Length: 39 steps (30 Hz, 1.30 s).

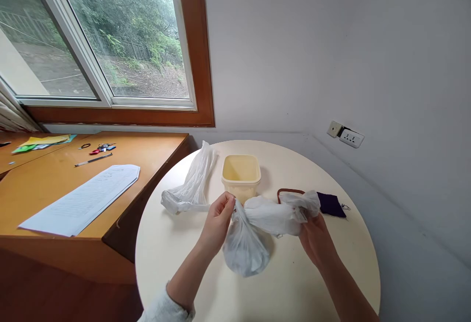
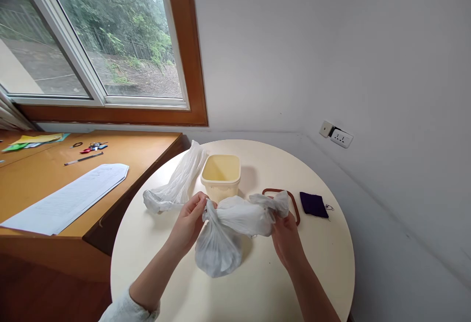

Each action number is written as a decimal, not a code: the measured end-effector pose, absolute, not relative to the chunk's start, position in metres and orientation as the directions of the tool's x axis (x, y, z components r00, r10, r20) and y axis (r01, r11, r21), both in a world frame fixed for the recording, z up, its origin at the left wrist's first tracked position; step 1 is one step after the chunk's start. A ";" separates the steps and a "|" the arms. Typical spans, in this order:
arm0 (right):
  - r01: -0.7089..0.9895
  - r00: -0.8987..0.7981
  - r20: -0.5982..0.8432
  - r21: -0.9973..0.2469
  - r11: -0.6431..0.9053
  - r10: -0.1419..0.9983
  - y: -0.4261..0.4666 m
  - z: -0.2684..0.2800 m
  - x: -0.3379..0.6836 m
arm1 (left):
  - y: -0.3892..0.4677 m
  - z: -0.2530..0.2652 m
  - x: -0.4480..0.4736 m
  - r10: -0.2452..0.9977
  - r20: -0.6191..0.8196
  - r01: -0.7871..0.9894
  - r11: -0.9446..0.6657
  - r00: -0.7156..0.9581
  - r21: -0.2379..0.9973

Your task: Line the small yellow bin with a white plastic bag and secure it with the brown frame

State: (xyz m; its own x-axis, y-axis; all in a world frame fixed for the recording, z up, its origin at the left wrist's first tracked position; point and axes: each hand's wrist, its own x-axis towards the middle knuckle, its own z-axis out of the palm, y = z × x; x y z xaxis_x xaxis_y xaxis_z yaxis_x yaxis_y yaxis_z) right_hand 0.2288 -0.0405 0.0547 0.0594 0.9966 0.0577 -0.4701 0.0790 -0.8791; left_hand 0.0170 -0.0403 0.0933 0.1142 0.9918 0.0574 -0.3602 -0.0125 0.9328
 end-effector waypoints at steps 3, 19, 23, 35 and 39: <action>-0.508 0.062 -0.005 -0.861 0.027 0.998 -0.037 0.059 0.231 | -0.041 0.101 0.008 0.970 0.082 -0.379 0.011 0.229 0.926; -0.552 0.144 0.096 -0.818 0.161 0.985 -0.014 0.104 0.234 | -0.041 0.111 -0.011 0.907 -0.058 -0.118 0.117 0.416 0.986; -0.494 0.229 0.077 -0.850 0.184 0.970 -0.008 0.108 0.247 | -0.045 0.122 -0.025 0.892 -0.113 0.062 0.095 0.438 0.994; -0.536 0.310 0.152 -0.787 0.305 0.938 -0.002 0.110 0.268 | -0.046 0.199 -0.049 0.908 0.261 0.779 -0.416 0.328 0.469; -0.530 0.344 0.256 -0.741 0.412 0.903 0.003 0.127 0.270 | -0.025 0.243 -0.043 0.774 0.503 0.828 -0.530 0.385 0.182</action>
State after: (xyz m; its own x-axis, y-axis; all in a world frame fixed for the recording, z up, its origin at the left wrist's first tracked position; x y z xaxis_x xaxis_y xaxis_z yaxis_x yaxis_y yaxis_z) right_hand 0.2701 0.0028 0.1270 0.3445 0.9033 0.2556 -0.5299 0.4118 -0.7413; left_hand -0.0426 -0.0245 0.2434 0.3845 0.7741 0.5028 0.8283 -0.5298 0.1822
